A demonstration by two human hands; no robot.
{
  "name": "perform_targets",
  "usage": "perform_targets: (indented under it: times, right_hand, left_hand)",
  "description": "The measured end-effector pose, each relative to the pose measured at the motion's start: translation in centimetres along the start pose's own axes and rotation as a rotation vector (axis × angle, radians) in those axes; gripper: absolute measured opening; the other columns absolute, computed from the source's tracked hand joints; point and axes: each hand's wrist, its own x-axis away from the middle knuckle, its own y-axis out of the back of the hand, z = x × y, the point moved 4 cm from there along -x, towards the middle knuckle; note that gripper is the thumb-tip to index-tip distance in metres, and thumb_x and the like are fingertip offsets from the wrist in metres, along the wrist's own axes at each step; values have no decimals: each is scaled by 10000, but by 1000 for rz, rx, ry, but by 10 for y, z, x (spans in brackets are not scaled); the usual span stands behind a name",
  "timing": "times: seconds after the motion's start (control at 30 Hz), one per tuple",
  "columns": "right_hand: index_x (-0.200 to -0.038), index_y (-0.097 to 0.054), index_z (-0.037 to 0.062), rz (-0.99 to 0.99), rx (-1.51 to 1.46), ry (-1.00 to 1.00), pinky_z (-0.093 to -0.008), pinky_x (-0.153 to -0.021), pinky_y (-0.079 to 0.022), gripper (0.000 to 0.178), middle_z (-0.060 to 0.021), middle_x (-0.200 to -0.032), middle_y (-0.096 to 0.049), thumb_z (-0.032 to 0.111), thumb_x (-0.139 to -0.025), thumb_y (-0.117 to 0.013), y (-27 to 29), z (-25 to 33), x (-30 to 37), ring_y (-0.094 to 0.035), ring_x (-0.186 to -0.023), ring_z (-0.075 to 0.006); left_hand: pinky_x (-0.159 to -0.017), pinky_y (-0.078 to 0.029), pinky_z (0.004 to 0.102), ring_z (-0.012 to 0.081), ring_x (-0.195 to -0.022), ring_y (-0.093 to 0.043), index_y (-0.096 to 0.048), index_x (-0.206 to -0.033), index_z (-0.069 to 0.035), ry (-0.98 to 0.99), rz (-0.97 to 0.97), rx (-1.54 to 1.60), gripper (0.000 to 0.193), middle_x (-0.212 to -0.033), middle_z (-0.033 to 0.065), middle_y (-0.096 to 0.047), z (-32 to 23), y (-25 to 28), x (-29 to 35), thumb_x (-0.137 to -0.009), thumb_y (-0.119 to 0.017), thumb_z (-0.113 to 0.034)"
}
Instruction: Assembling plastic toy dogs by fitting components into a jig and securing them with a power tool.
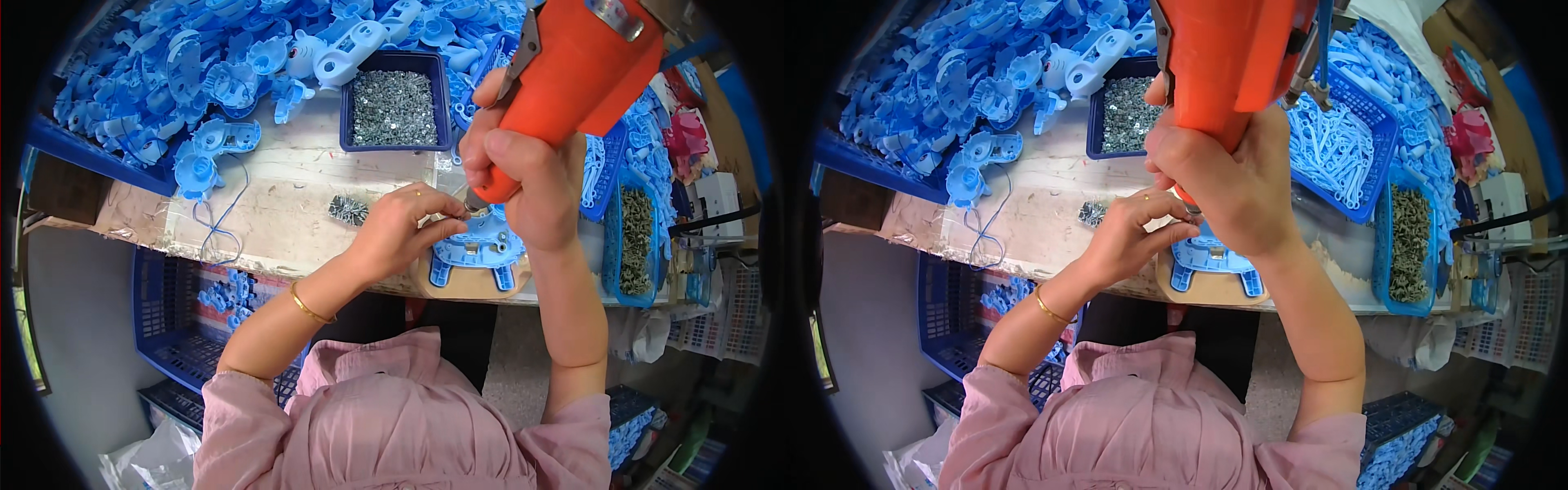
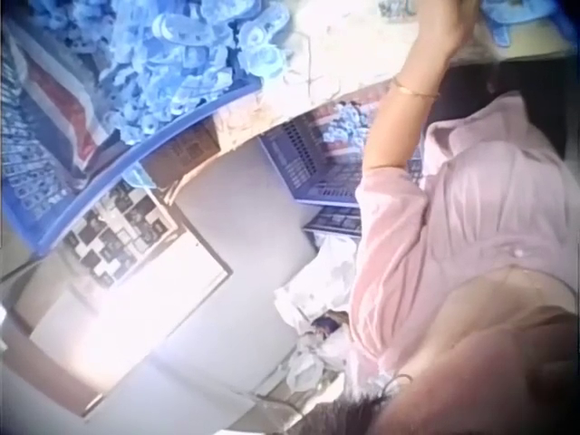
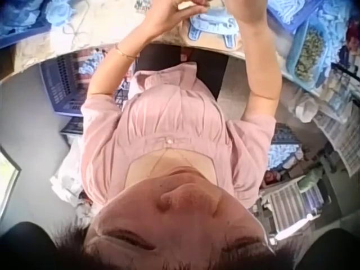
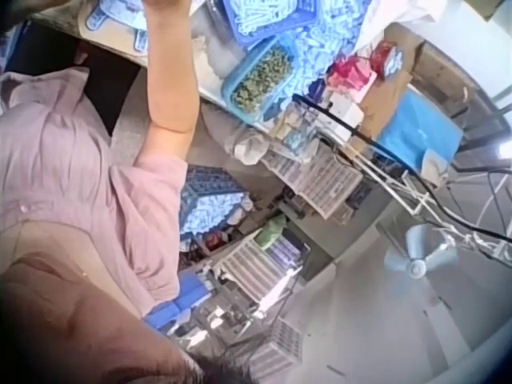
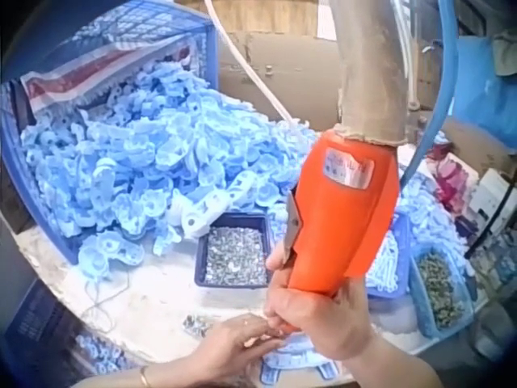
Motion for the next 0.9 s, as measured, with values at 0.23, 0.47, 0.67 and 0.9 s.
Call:
perform_targets:
  times: [0.23,0.47,0.67,0.9]
  right_hand:
    - [-1138,-528,-58,-14,-9,2,-280,-529,-433,388,-90,-676,-589,159,-818,-562,-2,2,2,-519,-555,-142]
    - [-1127,-534,-58,-29,-12,-16,-277,-511,-424,361,-83,-656,-580,141,-827,-564,-2,3,4,-510,-534,-133]
    - [-1105,-538,-51,-62,-4,-58,-267,-506,-417,303,-72,-640,-561,115,-858,-597,0,-8,13,-510,-530,-123]
    - [-1103,-545,-49,-72,1,-28,-267,-506,-421,303,-67,-647,-566,131,-868,-610,2,-6,15,-517,-539,-123]
  left_hand:
    - [-823,-526,393,292,-908,-671,-729,-1009,-50,99,13,204,151,-961,104,-727,7,-11,4,-924,-699,-171]
    - [-865,-507,394,281,-978,-652,-711,-1019,-35,40,42,243,132,-959,98,-712,7,-16,6,-944,-662,-131]
    - [-1029,-440,475,312,-1044,-628,-704,-1008,-48,-182,-7,-43,163,-1008,108,-697,2,-13,8,-900,-711,-170]
    - [-1106,-360,513,341,-1213,-567,-703,-1038,-80,-101,-74,-152,303,-1147,82,-694,2,-14,9,-820,-793,-270]
